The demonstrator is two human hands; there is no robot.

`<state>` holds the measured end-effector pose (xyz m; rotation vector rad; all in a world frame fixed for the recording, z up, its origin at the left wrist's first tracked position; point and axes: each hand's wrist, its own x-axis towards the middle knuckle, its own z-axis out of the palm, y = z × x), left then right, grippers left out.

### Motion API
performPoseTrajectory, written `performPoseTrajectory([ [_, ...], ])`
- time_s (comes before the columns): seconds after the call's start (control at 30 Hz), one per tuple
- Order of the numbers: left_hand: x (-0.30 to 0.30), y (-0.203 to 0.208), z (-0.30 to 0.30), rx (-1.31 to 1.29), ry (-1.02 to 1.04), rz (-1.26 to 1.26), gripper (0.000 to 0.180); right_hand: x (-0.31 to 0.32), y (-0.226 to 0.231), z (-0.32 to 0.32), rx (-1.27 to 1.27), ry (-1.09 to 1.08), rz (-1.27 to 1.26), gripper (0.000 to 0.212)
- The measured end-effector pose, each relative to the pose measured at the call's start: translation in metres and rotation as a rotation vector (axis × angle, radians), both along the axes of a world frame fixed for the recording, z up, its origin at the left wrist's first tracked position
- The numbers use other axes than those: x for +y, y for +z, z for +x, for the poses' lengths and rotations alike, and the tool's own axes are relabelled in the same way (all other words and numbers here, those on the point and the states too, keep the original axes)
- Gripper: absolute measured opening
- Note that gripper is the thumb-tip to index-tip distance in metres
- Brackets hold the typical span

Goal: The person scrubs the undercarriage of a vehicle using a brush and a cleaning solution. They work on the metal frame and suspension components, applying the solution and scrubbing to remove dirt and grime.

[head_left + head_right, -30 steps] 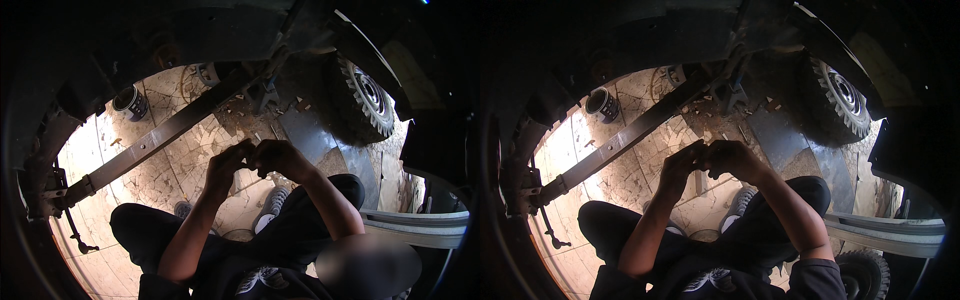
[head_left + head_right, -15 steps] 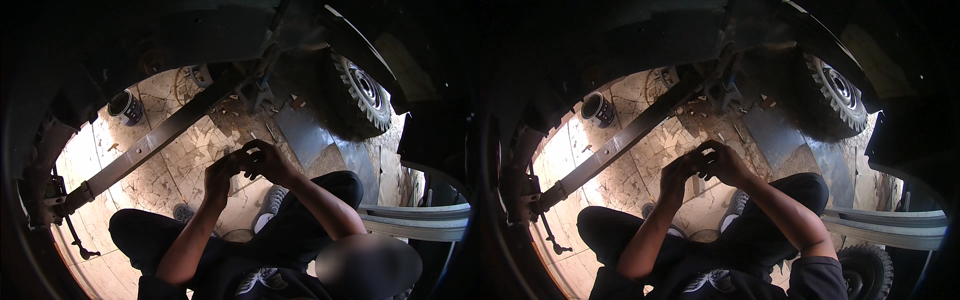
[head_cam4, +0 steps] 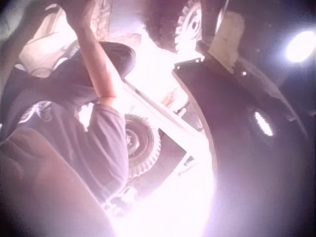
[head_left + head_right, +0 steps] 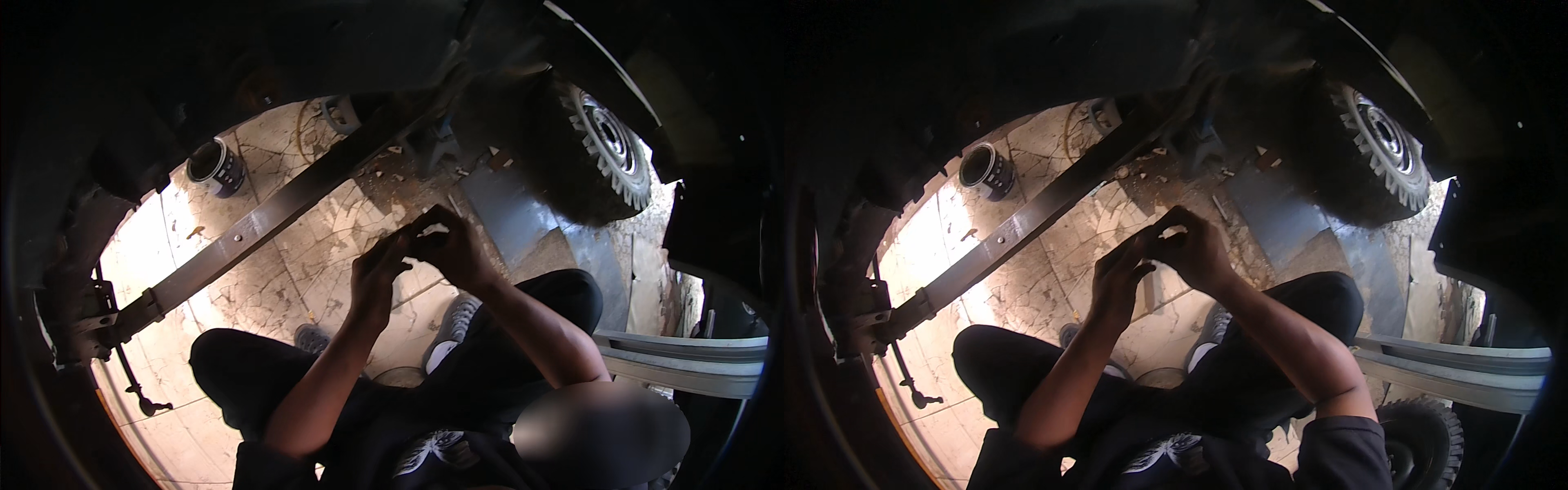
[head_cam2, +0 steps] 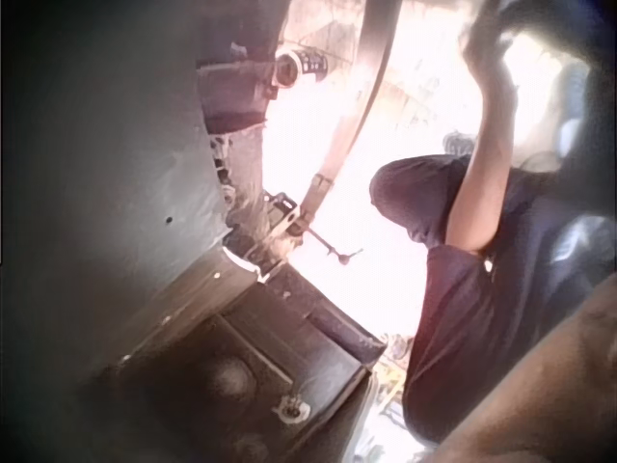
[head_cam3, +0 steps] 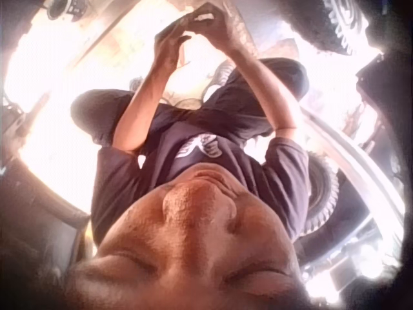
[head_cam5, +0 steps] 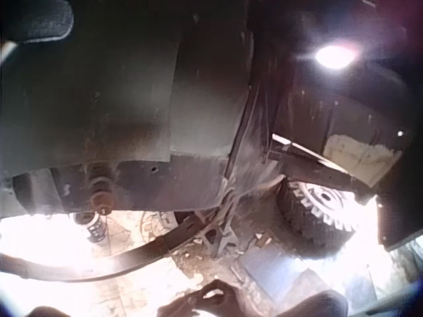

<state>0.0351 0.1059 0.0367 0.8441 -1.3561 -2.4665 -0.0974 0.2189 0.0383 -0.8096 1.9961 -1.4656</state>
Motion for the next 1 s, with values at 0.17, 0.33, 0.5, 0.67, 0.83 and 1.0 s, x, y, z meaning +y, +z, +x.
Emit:
performPoseTrajectory([
  [0.17, -0.017, -0.005, -0.003, 0.080, 0.126, -0.018, 0.044, -0.022, 0.035, 0.015, 0.002, 0.010, -0.058, 0.021],
  [0.33, -0.028, 0.021, 0.011, 0.193, 0.339, -0.009, 0.036, -0.050, 0.073, 0.041, 0.415, 0.090, -0.231, 0.018],
  [0.5, -0.048, 0.037, 0.037, 0.409, 0.335, 0.090, 0.034, -0.075, 0.116, 0.070, 0.631, 0.146, -0.313, 0.013],
  [0.67, -0.056, 0.068, 0.056, 0.485, 0.349, -0.120, 0.037, -0.098, 0.129, 0.081, 0.771, 0.240, -0.324, 0.010],
  [0.83, -0.084, 0.018, 0.088, -0.197, 0.480, -1.173, 0.034, -0.147, 0.094, 0.068, 0.725, 0.547, -0.199, 0.016],
  [1.0, -0.097, -0.025, 0.120, -0.012, 0.852, -0.224, 0.034, -0.164, 0.101, 0.081, 0.692, 0.665, -0.158, 0.025],
])
